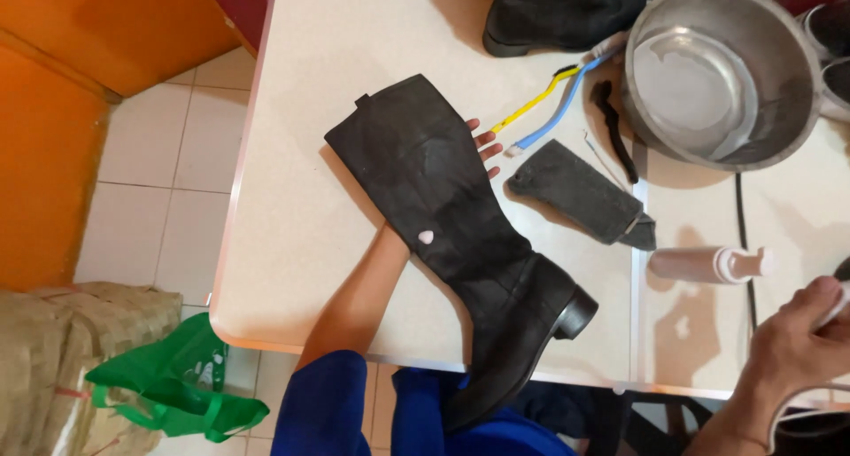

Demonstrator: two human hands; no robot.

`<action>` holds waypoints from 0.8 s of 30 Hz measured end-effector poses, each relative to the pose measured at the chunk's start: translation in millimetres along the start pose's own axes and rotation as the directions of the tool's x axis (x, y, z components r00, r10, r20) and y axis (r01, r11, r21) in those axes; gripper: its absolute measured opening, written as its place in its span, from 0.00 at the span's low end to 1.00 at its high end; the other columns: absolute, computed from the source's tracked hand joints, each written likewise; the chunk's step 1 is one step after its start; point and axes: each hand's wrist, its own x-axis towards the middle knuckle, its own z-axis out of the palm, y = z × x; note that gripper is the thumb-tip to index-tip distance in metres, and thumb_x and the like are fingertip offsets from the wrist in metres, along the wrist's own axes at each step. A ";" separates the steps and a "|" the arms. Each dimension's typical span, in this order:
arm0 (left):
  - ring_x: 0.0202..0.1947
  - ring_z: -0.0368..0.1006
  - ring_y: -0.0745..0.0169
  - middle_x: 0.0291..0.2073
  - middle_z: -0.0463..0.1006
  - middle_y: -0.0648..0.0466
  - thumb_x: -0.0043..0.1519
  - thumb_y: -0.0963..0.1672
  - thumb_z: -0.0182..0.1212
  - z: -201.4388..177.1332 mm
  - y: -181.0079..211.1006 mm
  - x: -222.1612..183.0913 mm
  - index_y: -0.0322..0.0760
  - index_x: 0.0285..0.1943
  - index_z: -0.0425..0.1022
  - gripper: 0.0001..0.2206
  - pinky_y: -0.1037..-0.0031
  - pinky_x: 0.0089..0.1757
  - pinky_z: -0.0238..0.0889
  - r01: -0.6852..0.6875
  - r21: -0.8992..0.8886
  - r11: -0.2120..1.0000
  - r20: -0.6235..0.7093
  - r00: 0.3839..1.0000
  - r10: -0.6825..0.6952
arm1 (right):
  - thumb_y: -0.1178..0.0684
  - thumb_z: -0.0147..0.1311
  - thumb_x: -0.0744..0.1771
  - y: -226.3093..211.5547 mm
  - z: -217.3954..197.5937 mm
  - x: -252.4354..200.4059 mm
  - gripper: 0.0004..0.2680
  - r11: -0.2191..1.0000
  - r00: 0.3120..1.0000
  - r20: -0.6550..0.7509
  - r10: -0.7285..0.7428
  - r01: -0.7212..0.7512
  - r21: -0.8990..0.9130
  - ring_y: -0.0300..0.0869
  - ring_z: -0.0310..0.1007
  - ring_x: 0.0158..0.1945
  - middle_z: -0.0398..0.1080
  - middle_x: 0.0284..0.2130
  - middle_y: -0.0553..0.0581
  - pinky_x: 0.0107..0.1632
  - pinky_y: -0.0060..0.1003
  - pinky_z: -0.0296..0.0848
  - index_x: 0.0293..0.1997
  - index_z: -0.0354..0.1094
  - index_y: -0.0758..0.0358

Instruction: Scrubbing the shaft of a black leather boot using cleaning foam and a brush on a repair bench.

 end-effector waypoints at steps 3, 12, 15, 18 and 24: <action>0.69 0.64 0.37 0.65 0.71 0.42 0.72 0.51 0.49 -1.6 -5.6 -7.1 0.48 0.65 0.69 0.16 0.36 0.68 0.48 0.057 0.022 0.998 -0.039 0.998 -0.057 | 0.52 0.55 0.85 -44.1 -11.2 -27.2 0.16 0.954 0.950 0.125 0.286 -0.294 0.055 0.36 0.67 0.37 0.68 0.33 0.54 0.42 0.32 0.65 0.42 0.67 0.65; 0.69 0.65 0.37 0.64 0.72 0.43 0.72 0.52 0.49 0.2 -5.9 -2.5 0.49 0.67 0.69 0.17 0.35 0.68 0.47 0.242 0.119 0.963 -0.051 0.970 -0.237 | 0.62 0.57 0.65 -239.2 36.7 -55.9 0.14 0.936 0.649 0.675 -0.352 0.253 0.245 0.51 0.76 0.21 0.76 0.20 0.58 0.29 0.42 0.73 0.56 0.75 0.55; 0.69 0.65 0.37 0.64 0.72 0.43 0.72 0.52 0.49 -2.0 -7.1 -6.9 0.49 0.68 0.69 0.17 0.34 0.68 0.47 0.223 0.104 0.969 -0.059 0.974 -0.218 | 0.60 0.51 0.67 -239.7 66.4 -73.4 0.14 0.869 0.559 0.680 -0.474 0.423 0.257 0.48 0.75 0.23 0.73 0.20 0.55 0.27 0.38 0.72 0.59 0.73 0.55; 0.68 0.66 0.38 0.64 0.72 0.44 0.72 0.52 0.49 -5.5 -9.4 -6.9 0.49 0.67 0.70 0.17 0.35 0.68 0.49 0.213 0.102 0.972 -0.058 0.976 -0.208 | 0.60 0.50 0.67 -232.1 76.6 -77.8 0.15 0.812 0.548 0.638 -0.541 0.539 0.225 0.49 0.74 0.25 0.72 0.21 0.55 0.27 0.37 0.71 0.60 0.73 0.54; 0.68 0.66 0.37 0.64 0.72 0.42 0.72 0.53 0.48 -21.6 -13.1 -2.1 0.50 0.69 0.68 0.18 0.34 0.67 0.51 0.223 0.087 0.971 -0.030 0.975 -0.221 | 0.57 0.50 0.65 -221.6 76.7 -69.6 0.17 0.791 0.542 0.638 -0.547 0.584 0.182 0.47 0.74 0.26 0.71 0.21 0.51 0.30 0.38 0.74 0.59 0.75 0.44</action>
